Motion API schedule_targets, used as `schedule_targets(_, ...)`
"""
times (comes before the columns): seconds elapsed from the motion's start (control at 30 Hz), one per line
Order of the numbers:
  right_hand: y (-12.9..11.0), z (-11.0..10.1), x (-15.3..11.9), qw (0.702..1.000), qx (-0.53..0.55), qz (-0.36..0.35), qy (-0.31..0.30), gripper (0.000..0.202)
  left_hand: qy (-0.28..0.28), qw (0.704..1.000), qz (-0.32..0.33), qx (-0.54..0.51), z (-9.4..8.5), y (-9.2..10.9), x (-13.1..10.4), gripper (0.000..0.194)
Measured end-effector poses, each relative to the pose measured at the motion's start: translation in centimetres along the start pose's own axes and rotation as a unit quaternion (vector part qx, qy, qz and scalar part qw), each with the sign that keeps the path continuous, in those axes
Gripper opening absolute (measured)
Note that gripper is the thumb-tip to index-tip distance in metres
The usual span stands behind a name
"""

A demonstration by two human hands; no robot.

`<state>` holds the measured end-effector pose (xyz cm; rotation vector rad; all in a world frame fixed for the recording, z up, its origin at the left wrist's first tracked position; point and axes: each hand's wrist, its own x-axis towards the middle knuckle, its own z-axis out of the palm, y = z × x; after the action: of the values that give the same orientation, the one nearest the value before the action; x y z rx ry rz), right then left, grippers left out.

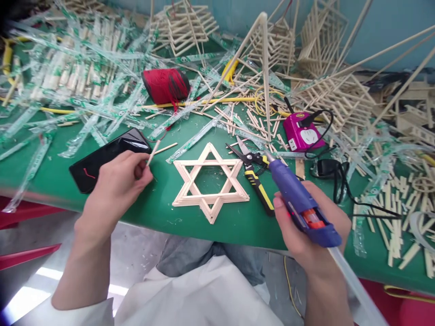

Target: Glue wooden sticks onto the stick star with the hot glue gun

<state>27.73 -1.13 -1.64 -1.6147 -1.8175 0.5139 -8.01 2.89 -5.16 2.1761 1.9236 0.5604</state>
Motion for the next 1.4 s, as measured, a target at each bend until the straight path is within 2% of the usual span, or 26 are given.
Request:
schedule_targets(0.1,0.8,-0.3,-0.4,0.993,-0.086,-0.034,0.066,0.025,0.064,0.996,-0.005,-0.066,-0.1,0.0,0.1,0.013)
schedule_targets(0.17,1.6,-0.3,-0.8,0.991,-0.109,-0.058,0.051,0.030,0.063,0.992,-0.023,-0.109,-0.1,0.4,0.1,0.014)
schedule_targets(0.27,3.1,-0.4,-1.3,0.989,-0.140,-0.028,0.026,0.032,0.046,0.984,-0.039,-0.170,0.1,0.9,0.2,0.016)
schedule_targets(0.4,4.3,-0.1,-1.5,0.986,-0.157,0.049,-0.011,0.037,0.050,0.977,0.000,-0.209,0.5,1.3,0.2,0.017)
schedule_targets(0.53,4.5,-0.4,-1.4,0.982,-0.172,0.059,-0.046,0.046,0.066,0.978,0.050,-0.192,0.1,1.7,0.2,0.018)
schedule_targets(0.63,3.3,-1.7,-1.6,0.977,-0.199,0.044,-0.056,0.055,0.082,0.977,0.071,-0.186,-0.5,2.1,0.0,0.016)
schedule_targets(0.7,1.5,-2.3,-1.7,0.977,-0.206,0.022,-0.042,0.057,0.083,0.974,0.099,-0.184,-0.9,2.5,0.0,0.016)
schedule_targets(0.77,-1.0,-2.3,-1.7,0.983,-0.182,-0.010,-0.015,0.050,0.074,0.970,0.150,-0.178,-1.0,2.9,0.0,0.014)
schedule_targets(0.83,-3.5,-1.3,-1.5,0.990,-0.129,-0.053,-0.014,0.039,0.063,0.962,0.208,-0.164,-1.0,3.4,0.2,0.014)
schedule_targets(0.9,-5.6,0.4,-1.2,0.990,-0.072,-0.102,-0.061,0.031,0.051,0.956,0.249,-0.147,-0.8,3.8,0.6,0.014)
schedule_targets(0.97,-6.8,2.1,-1.0,0.986,-0.035,-0.128,-0.099,0.025,0.032,0.954,0.264,-0.141,-0.5,4.1,0.9,0.014)
schedule_targets(1.1,-7.2,4.2,-0.6,0.983,-0.026,-0.129,-0.125,0.014,0.008,0.952,0.259,-0.162,0.2,3.9,1.4,0.013)
schedule_targets(1.27,-7.0,5.0,-0.8,0.984,-0.036,-0.103,-0.142,0.014,0.021,0.944,0.265,-0.197,1.4,3.3,2.1,0.009)
schedule_targets(1.4,-7.1,5.6,-1.0,0.984,-0.019,-0.081,-0.155,0.014,-0.004,0.936,0.265,-0.232,2.1,2.8,2.9,0.011)
